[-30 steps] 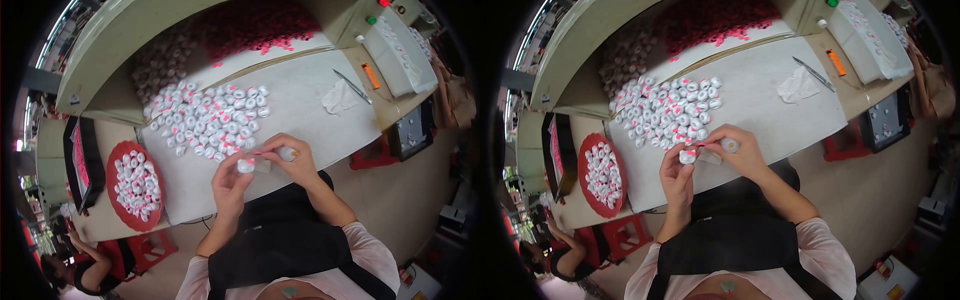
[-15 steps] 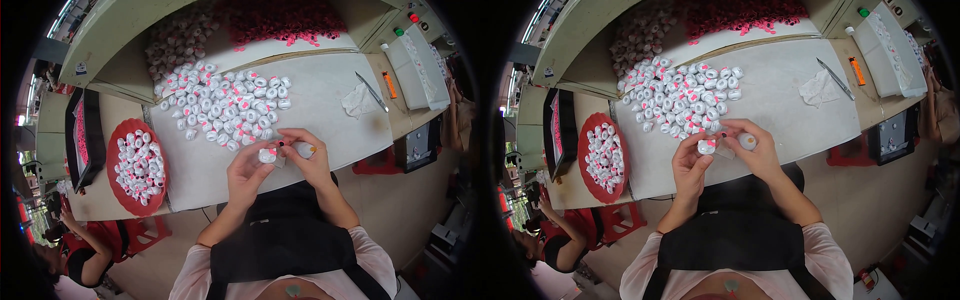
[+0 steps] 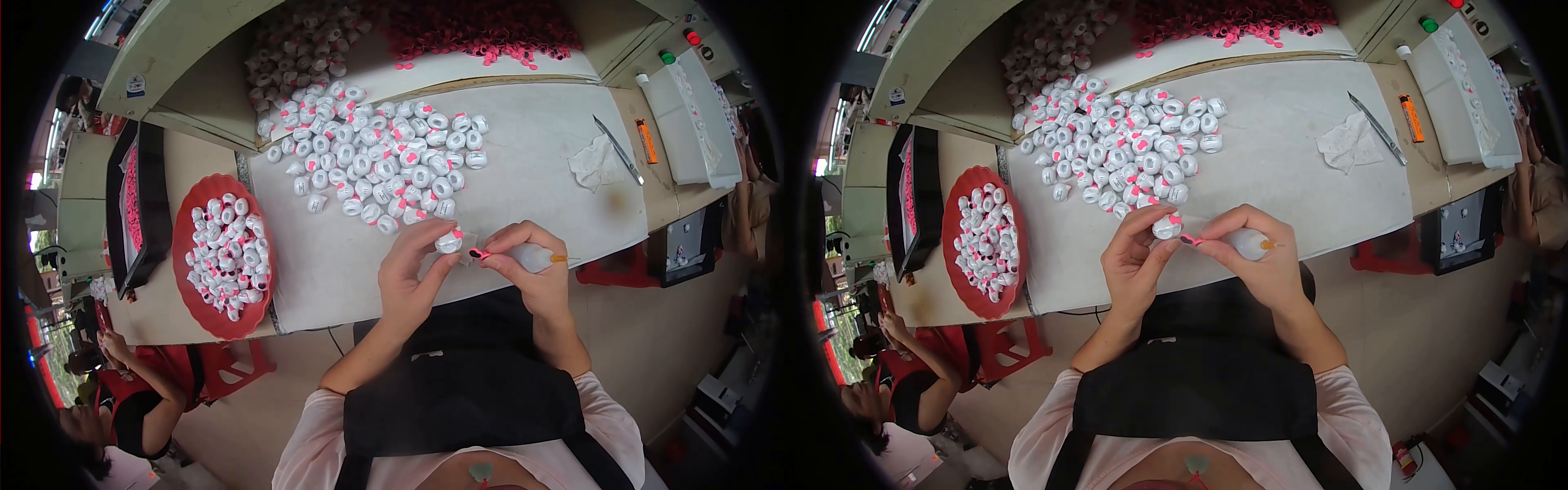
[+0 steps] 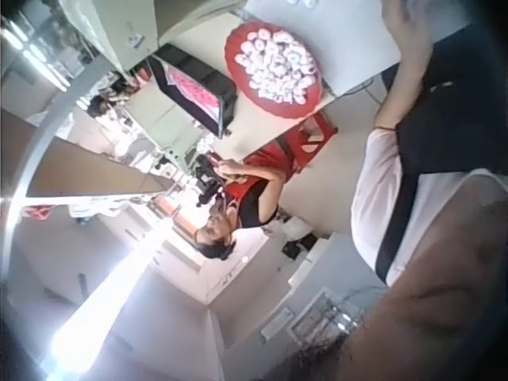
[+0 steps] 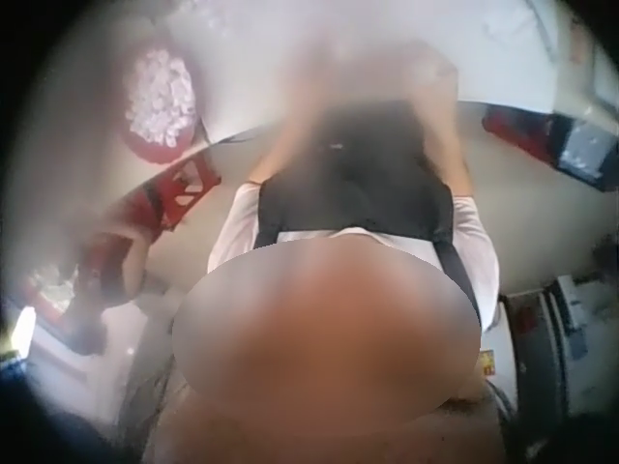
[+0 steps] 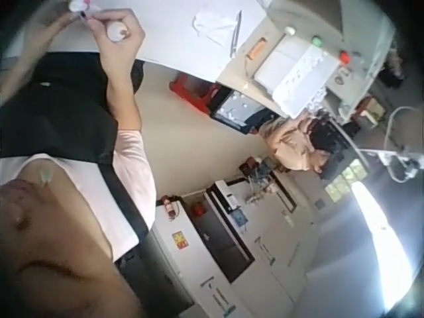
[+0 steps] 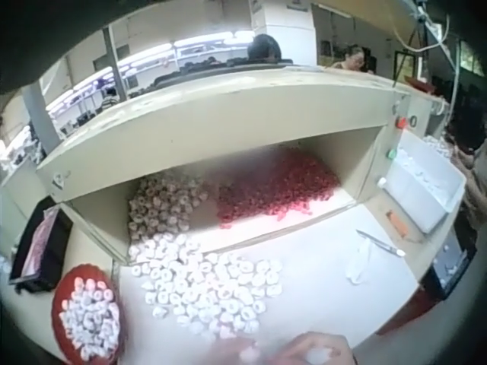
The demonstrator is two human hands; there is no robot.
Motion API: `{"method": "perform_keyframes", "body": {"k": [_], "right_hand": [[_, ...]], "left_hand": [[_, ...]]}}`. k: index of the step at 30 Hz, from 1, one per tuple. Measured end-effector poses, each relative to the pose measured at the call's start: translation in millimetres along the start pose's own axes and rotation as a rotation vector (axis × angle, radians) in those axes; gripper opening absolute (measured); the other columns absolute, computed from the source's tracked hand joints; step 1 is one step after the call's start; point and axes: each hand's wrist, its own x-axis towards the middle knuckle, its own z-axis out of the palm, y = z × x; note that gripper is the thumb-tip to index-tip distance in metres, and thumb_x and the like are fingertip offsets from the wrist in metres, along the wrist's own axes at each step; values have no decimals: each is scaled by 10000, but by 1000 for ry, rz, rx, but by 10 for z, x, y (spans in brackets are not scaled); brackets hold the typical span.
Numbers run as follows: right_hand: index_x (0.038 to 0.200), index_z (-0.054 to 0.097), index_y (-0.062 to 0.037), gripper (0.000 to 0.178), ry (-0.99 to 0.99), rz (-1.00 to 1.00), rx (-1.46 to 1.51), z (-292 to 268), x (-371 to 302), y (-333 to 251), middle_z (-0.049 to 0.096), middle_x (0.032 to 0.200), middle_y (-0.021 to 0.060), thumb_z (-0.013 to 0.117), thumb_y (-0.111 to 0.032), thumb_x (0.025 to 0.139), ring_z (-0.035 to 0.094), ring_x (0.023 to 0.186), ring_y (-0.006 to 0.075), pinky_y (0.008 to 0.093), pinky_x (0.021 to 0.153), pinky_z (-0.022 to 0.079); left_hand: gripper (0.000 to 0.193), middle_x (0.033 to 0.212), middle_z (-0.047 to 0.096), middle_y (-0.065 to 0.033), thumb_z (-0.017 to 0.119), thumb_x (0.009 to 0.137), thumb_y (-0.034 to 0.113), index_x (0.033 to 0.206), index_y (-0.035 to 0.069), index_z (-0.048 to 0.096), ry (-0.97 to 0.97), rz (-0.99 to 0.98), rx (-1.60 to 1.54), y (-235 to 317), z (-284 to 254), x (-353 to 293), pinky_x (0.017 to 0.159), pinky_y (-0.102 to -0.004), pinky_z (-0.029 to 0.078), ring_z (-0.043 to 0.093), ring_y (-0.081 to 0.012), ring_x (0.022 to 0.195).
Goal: The person assembles small white plastic components by applying adhesive from a squeeze bottle, then attaching small pink plastic parts by hand.
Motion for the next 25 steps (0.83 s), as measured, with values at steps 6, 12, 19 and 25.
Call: {"method": "perform_keyframes", "body": {"k": [6,12,19,25], "right_hand": [[749,575,2,79,-106,-59,-121,43,20,-60,584,725,45,623,2,686,534,688,93,214,639,411],[743,572,-4,67,-55,-35,-138,37,28,-7,586,730,46,615,-5,692,536,696,89,209,643,409],[722,493,-31,169,-4,-68,-67,79,7,137,527,677,13,645,1,657,496,664,73,199,615,392],[829,387,-62,347,-122,84,194,45,4,146,497,717,55,655,35,632,489,671,96,207,594,417]], "left_hand": [[332,998,521,-120,559,669,-66,989,21,541,-4,21,128,1,18,4,732,-262,428,510,-208,915],[317,1021,495,-133,560,685,-71,993,-4,526,-89,62,157,39,23,0,783,-284,408,491,-205,948],[259,1053,482,-139,564,724,-37,979,-16,524,-96,-117,-272,66,-21,-6,819,-310,385,470,-204,972],[289,1124,422,-150,545,737,-46,1019,-2,503,-195,-129,-399,19,-94,-48,839,-326,380,433,-224,1027]]}}
